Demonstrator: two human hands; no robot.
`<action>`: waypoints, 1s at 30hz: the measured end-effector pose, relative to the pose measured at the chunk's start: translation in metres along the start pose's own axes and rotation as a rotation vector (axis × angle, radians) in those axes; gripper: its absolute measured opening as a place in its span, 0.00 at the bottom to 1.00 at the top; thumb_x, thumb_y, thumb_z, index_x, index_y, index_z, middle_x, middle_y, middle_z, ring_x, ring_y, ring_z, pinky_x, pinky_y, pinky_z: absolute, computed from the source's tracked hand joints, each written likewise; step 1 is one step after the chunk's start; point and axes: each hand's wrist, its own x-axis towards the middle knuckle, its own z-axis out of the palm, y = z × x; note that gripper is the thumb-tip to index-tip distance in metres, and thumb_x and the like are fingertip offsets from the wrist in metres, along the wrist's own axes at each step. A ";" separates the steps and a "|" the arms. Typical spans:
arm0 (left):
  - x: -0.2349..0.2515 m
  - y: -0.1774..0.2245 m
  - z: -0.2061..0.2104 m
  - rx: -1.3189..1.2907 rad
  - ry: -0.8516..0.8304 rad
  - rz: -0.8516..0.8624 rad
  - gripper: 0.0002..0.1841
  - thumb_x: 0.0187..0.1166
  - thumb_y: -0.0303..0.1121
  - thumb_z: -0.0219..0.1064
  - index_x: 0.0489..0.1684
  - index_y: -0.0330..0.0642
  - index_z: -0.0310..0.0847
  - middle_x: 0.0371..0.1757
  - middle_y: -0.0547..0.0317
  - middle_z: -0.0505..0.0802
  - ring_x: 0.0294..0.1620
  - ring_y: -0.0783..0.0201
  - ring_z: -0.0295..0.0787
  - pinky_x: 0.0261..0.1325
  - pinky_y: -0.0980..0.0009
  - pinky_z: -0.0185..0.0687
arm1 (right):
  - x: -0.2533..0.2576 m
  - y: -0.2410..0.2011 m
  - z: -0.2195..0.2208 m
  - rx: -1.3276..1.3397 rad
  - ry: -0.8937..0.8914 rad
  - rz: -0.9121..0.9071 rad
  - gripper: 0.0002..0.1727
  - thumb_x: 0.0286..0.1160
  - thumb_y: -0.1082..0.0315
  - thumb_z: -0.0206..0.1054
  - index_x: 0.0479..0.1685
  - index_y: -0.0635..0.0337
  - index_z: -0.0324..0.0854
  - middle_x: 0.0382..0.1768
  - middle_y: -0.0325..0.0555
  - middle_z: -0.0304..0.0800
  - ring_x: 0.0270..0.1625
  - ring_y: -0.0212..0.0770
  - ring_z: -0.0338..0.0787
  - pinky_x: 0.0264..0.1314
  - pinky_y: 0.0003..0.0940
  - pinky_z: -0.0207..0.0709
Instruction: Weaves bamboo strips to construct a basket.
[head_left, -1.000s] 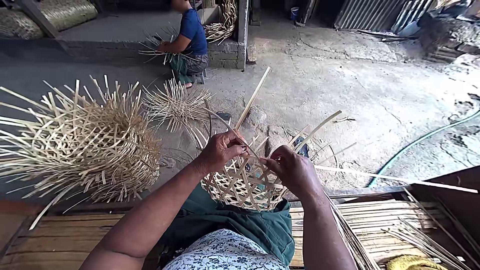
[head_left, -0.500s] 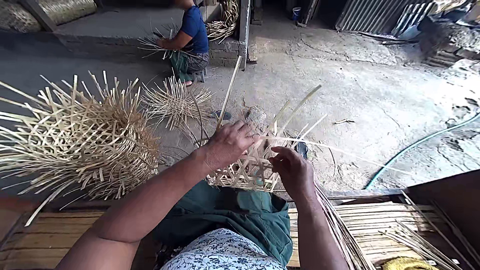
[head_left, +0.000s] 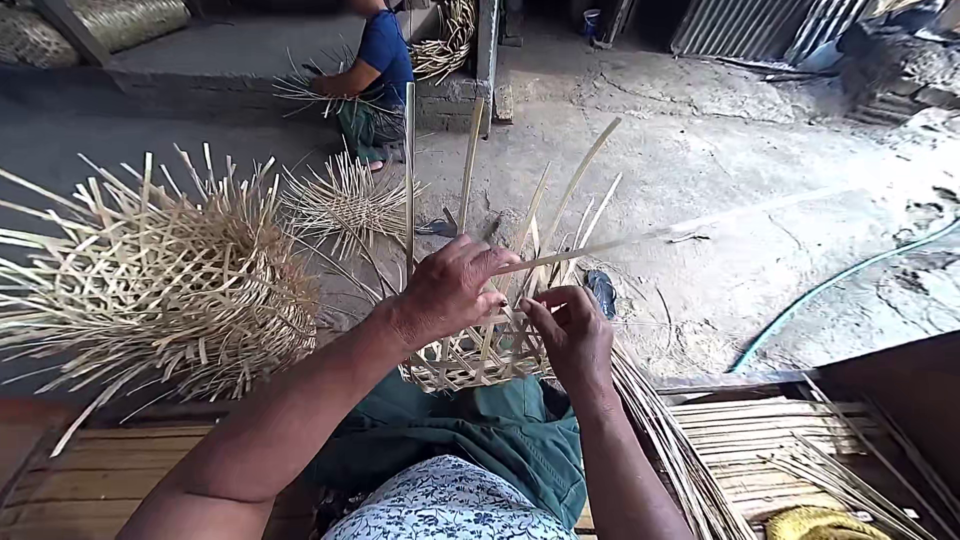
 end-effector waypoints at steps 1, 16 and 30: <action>-0.001 0.005 0.002 0.004 0.025 -0.009 0.25 0.63 0.37 0.83 0.62 0.44 0.89 0.47 0.51 0.94 0.50 0.50 0.90 0.50 0.54 0.87 | 0.002 -0.002 -0.001 -0.002 0.019 0.012 0.21 0.69 0.51 0.78 0.43 0.63 0.86 0.37 0.49 0.86 0.27 0.38 0.83 0.32 0.38 0.81; -0.014 0.006 0.014 -0.200 0.017 -0.069 0.16 0.61 0.34 0.84 0.46 0.44 0.91 0.38 0.61 0.93 0.42 0.61 0.86 0.48 0.64 0.82 | -0.008 -0.036 -0.011 -0.292 -0.126 0.006 0.13 0.69 0.69 0.74 0.51 0.55 0.93 0.33 0.51 0.90 0.34 0.51 0.90 0.36 0.55 0.83; -0.024 -0.004 0.025 -0.061 0.060 -0.128 0.14 0.69 0.25 0.68 0.49 0.45 0.96 0.38 0.54 0.92 0.42 0.53 0.87 0.42 0.58 0.85 | -0.015 -0.017 -0.008 -0.354 -0.101 -0.307 0.21 0.77 0.65 0.68 0.68 0.57 0.87 0.39 0.53 0.91 0.38 0.54 0.92 0.36 0.51 0.86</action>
